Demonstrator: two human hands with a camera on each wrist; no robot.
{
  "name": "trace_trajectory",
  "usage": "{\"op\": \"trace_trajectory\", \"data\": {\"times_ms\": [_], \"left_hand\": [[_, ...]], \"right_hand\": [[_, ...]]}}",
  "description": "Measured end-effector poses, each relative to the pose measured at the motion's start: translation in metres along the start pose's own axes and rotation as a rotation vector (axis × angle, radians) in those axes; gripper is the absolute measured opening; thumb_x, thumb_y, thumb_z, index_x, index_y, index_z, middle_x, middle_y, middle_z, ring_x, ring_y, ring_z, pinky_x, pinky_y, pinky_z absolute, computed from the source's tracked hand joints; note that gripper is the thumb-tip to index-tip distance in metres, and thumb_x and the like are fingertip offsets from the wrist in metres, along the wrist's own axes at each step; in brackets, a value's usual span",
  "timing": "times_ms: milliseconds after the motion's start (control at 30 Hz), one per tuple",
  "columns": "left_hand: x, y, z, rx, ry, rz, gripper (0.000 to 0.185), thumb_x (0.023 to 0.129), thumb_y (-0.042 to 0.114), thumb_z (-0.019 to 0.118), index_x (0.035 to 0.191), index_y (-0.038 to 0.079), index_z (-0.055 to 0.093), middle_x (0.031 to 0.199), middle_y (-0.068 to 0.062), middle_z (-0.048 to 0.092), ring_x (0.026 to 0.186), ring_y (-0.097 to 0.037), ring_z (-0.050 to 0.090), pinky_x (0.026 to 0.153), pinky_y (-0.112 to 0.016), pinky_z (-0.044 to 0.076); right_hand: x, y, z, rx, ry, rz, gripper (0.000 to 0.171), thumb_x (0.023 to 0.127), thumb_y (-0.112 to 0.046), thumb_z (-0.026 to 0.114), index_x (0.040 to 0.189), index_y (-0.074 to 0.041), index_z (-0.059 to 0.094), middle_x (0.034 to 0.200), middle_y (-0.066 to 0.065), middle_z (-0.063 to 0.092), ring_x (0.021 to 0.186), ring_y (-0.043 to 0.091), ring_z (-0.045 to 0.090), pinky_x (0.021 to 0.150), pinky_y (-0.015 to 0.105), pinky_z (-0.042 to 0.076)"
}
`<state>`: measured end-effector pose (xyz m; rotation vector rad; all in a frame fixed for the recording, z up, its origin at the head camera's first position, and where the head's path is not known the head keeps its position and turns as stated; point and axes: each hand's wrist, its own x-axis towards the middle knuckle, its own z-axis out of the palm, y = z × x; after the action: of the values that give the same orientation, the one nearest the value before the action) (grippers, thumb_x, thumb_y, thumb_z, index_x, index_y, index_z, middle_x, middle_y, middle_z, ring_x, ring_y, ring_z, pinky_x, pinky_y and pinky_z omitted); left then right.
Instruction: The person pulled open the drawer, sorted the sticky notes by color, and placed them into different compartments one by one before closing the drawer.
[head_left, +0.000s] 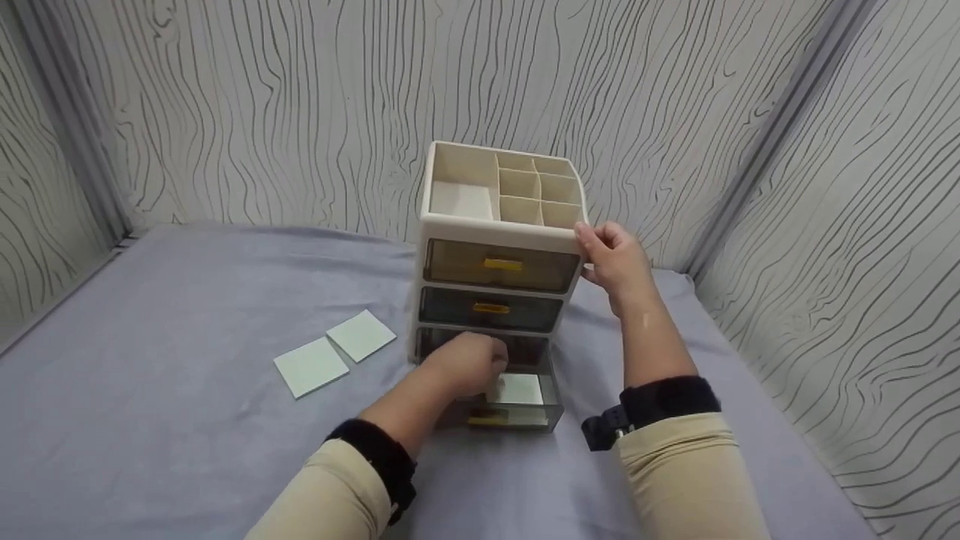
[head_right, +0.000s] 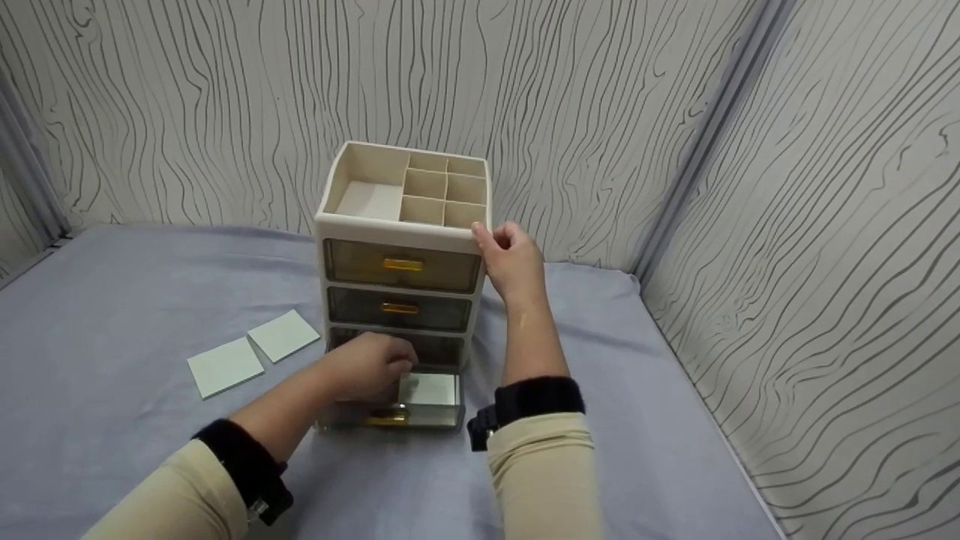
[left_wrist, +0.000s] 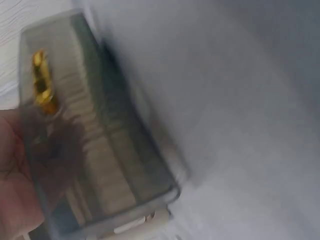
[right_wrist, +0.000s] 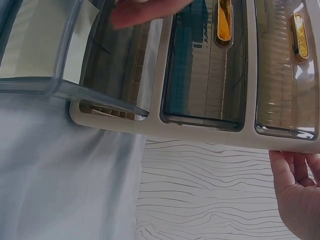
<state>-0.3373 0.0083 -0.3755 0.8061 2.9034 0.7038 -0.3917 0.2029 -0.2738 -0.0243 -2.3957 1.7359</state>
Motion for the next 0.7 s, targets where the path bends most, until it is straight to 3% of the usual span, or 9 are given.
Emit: {"op": "trace_trajectory", "data": {"times_ms": [200, 333, 533, 700], "left_hand": [[-0.011, -0.015, -0.024, -0.076, 0.07, -0.01, 0.017, 0.091, 0.019, 0.053, 0.097, 0.009, 0.065, 0.093, -0.004, 0.064, 0.088, -0.02, 0.058, 0.08, -0.037, 0.046], [-0.019, -0.031, -0.042, -0.112, 0.115, -0.058, 0.016, 0.09, 0.021, 0.056, 0.096, 0.01, 0.066, 0.093, -0.004, 0.064, 0.088, -0.02, 0.059, 0.08, -0.038, 0.046], [-0.034, -0.065, -0.064, -0.145, 0.195, -0.146, 0.013, 0.089, 0.019, 0.055, 0.085, 0.009, 0.062, 0.077, -0.001, 0.058, 0.071, -0.017, 0.053, 0.068, -0.035, 0.045], [-0.049, -0.098, -0.072, -0.099, 0.256, -0.226, 0.013, 0.087, 0.016, 0.056, 0.089, 0.005, 0.063, 0.084, -0.007, 0.063, 0.08, -0.023, 0.058, 0.073, -0.04, 0.046]], "right_hand": [[0.0, 0.001, -0.001, 0.008, -0.008, 0.001, 0.03, 0.09, -0.038, 0.055, 0.089, -0.009, 0.046, 0.104, 0.009, 0.046, 0.103, 0.023, 0.05, 0.09, 0.039, 0.045], [-0.001, 0.001, -0.001, 0.005, -0.006, -0.006, 0.03, 0.089, -0.038, 0.055, 0.088, -0.009, 0.046, 0.102, 0.009, 0.047, 0.1, 0.022, 0.051, 0.089, 0.04, 0.045], [0.0, 0.001, -0.001, -0.001, -0.001, -0.003, 0.031, 0.088, -0.04, 0.056, 0.09, -0.01, 0.047, 0.107, 0.009, 0.048, 0.101, 0.022, 0.051, 0.089, 0.041, 0.045], [0.001, 0.003, 0.0, 0.008, -0.004, -0.015, 0.033, 0.088, -0.041, 0.057, 0.089, -0.009, 0.047, 0.106, 0.009, 0.047, 0.105, 0.024, 0.049, 0.091, 0.042, 0.044]]}}
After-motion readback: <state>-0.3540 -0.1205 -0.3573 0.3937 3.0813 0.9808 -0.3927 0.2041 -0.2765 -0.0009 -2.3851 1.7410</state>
